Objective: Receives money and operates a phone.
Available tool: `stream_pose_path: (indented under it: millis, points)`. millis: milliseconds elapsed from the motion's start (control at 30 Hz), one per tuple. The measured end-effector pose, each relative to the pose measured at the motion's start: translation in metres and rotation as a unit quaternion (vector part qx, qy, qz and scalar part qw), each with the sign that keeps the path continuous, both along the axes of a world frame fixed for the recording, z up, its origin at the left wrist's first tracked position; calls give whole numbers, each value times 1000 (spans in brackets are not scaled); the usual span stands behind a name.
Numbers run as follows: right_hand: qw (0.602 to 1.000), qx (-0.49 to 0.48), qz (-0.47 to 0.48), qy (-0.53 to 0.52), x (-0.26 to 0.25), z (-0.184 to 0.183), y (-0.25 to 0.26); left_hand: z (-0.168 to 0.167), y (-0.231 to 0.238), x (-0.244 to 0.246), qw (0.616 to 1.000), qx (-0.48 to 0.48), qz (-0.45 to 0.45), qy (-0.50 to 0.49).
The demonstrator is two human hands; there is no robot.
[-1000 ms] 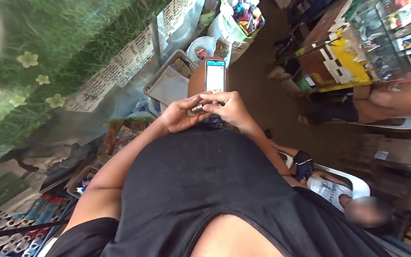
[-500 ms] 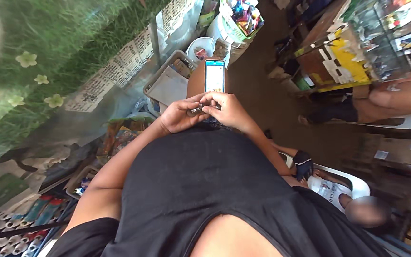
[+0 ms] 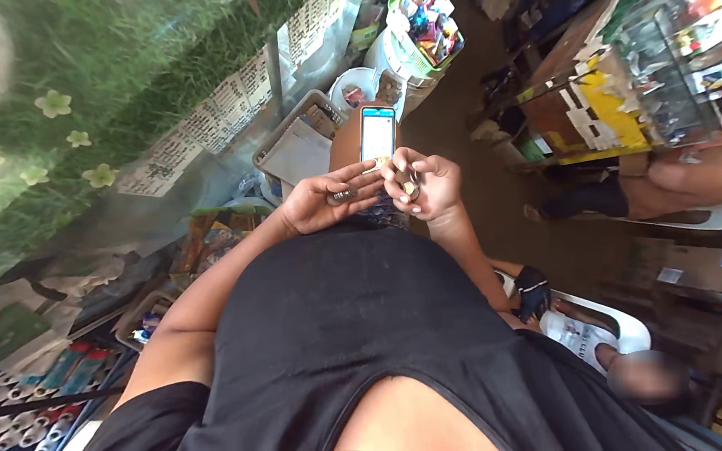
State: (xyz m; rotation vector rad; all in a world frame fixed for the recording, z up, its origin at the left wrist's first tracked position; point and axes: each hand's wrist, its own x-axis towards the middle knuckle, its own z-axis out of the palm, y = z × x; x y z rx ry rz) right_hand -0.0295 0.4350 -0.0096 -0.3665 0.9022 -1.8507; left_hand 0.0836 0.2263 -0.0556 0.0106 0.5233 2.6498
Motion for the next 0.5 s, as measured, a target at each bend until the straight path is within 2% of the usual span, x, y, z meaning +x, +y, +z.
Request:
stream_pose_path:
  millis: [67, 100, 167, 233, 267, 333, 500]
  points:
    - [993, 90, -42, 64, 8, 9, -6, -1, 0, 0, 1000, -2, -5, 8]
    - [976, 153, -65, 140, 14, 13, -12, -1, 0, 0, 1000, -2, -6, 12]
    - [907, 238, -65, 340, 22, 14, -21, -2, 0, 1, 1000, -6, -8, 25]
    - [840, 272, -43, 468, 26, 10, -26, -4, -1, 2, 999, -9, -10, 40]
    - [819, 283, -35, 498, 27, 9, -27, -3, -1, 3, 999, -11, -7, 36]
    - [803, 297, -25, 517, 27, 10, -27, -2, -2, 3, 999, -18, -8, 36]
    - [801, 309, -33, 512, 28, 15, -28, 2, -2, 3, 999, -29, -4, 40]
